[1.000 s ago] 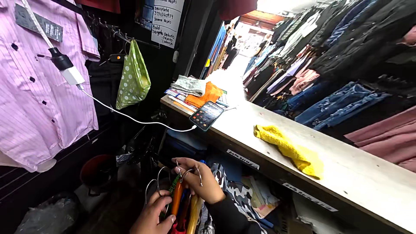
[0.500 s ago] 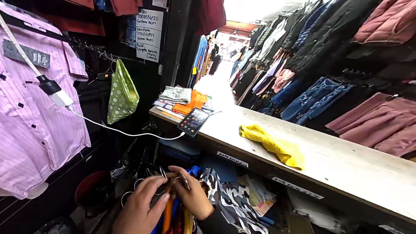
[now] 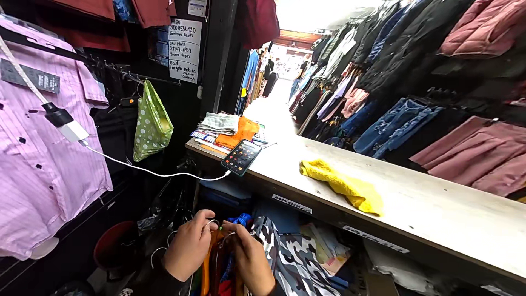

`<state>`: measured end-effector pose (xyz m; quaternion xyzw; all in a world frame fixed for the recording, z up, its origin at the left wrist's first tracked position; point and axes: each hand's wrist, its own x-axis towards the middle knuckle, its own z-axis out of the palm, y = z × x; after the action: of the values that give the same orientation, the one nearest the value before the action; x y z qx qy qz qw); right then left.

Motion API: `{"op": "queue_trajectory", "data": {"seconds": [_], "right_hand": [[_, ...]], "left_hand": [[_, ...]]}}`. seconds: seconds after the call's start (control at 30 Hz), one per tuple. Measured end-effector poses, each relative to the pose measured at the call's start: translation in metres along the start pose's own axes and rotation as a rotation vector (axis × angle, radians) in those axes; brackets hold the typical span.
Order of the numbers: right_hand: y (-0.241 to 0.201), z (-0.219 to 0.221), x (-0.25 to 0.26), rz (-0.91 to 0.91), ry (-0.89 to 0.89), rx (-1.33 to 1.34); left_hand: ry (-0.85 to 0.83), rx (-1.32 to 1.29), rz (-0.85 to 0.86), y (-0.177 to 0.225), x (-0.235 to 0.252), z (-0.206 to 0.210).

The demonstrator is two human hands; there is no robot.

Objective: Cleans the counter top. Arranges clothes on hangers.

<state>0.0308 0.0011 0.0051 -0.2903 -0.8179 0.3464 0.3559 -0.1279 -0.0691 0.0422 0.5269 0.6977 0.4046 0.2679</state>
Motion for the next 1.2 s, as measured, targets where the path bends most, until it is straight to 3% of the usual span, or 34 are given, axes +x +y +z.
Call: {"op": "queue_trajectory", "data": {"seconds": [0.33,0.47,0.6,0.73,0.8,0.93,1.03,1.13,1.2], "right_hand": [[-0.007,0.012,0.003,-0.046,0.146,0.061],[-0.007,0.011,0.003,-0.024,0.203,0.099],[-0.012,0.008,0.012,0.039,0.065,0.112],[-0.010,0.000,0.024,0.106,-0.197,0.226],[-0.004,0.000,0.024,0.142,-0.213,0.268],[0.000,-0.001,0.022,0.205,-0.195,0.216],[0.002,-0.001,0.026,0.215,-0.234,0.176],[0.002,0.004,0.025,0.178,-0.170,0.196],[-0.001,0.007,0.023,0.170,-0.116,0.189]], "left_hand": [[0.105,0.003,0.244,-0.004,-0.009,0.008],[0.178,-0.059,0.154,-0.012,-0.005,-0.002],[0.058,-0.053,0.241,-0.006,-0.003,-0.002],[-0.120,-0.099,0.390,0.010,-0.008,-0.009],[-0.099,-0.140,0.352,0.007,-0.011,-0.023],[0.184,-0.158,0.221,-0.041,-0.020,-0.051],[0.300,-0.010,-0.044,-0.096,-0.023,-0.049],[0.141,0.073,-0.299,-0.134,-0.015,-0.034],[0.031,0.000,-0.357,-0.133,-0.010,-0.026]]}}
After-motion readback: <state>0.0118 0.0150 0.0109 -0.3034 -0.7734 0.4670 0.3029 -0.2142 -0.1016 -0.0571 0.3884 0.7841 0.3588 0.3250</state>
